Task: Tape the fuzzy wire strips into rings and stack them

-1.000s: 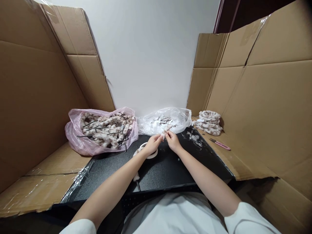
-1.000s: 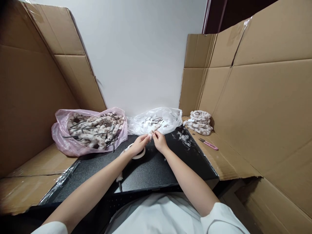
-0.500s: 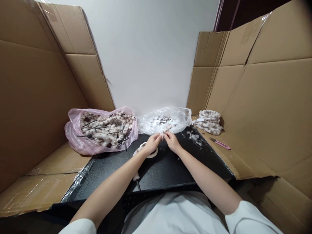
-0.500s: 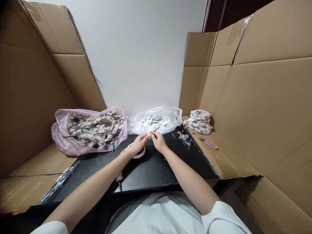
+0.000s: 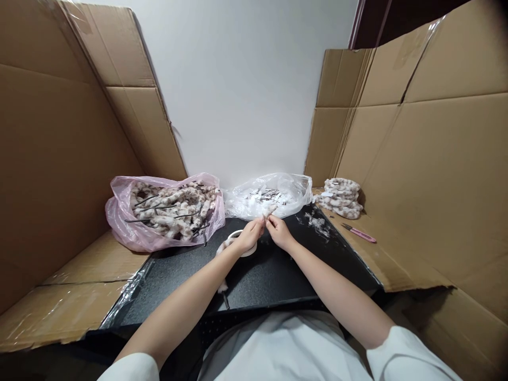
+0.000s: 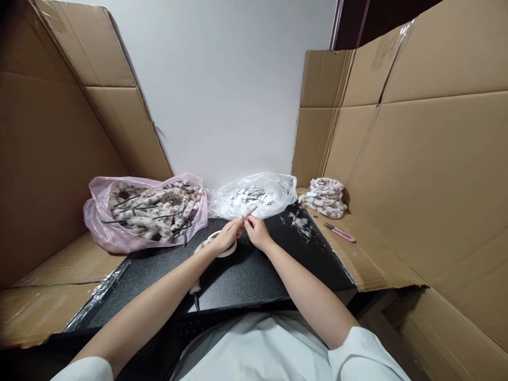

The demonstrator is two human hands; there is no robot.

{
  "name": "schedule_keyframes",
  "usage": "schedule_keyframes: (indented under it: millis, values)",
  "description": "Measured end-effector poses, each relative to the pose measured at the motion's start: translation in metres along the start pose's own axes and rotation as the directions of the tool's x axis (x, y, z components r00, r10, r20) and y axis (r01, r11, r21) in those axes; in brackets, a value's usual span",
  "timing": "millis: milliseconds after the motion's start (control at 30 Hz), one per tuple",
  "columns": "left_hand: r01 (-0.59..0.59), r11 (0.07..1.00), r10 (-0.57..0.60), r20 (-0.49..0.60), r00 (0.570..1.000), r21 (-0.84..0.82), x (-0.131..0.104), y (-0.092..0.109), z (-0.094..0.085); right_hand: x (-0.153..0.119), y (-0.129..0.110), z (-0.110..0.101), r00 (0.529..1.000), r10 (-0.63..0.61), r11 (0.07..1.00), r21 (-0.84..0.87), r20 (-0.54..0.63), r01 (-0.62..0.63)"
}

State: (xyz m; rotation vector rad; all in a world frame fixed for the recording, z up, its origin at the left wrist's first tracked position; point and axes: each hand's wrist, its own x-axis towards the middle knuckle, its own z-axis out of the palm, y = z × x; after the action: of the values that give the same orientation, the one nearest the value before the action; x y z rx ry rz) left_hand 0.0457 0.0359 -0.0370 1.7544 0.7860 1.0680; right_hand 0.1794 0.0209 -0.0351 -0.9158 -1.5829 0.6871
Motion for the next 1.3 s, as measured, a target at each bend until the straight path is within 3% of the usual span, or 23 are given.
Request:
schedule_keyframes:
  millis: [133,233,333,467,1033,1300]
  values:
    - [0.02,1.0,-0.02,-0.009,1.0,0.006,0.002,0.001,-0.002,0.0,0.001,0.0,0.999,0.003,1.0,-0.014,0.051,-0.003]
    - [0.024,1.0,-0.024,-0.023,0.999,0.011,0.004,0.003,-0.003,0.002,0.001,0.001,0.99,0.118,0.979,0.158,0.074,-0.129]
    - [0.025,0.999,-0.024,-0.018,1.0,0.028,0.003,0.005,-0.003,0.007,0.0,-0.001,0.958,0.282,0.866,0.416,0.052,-0.278]
    - [0.02,0.997,-0.021,0.008,1.0,0.069,0.0,0.007,-0.002,0.013,-0.005,-0.009,0.909,0.417,0.723,0.598,0.021,-0.346]
    - [0.005,0.997,-0.011,0.077,0.997,0.081,-0.005,0.015,-0.001,0.012,-0.002,-0.013,0.854,0.485,0.642,0.587,0.187,-0.493]
    - [0.006,0.999,-0.011,0.12,0.993,0.042,-0.004,0.011,-0.003,0.011,0.001,-0.014,0.843,0.499,0.641,0.568,0.203,-0.516]
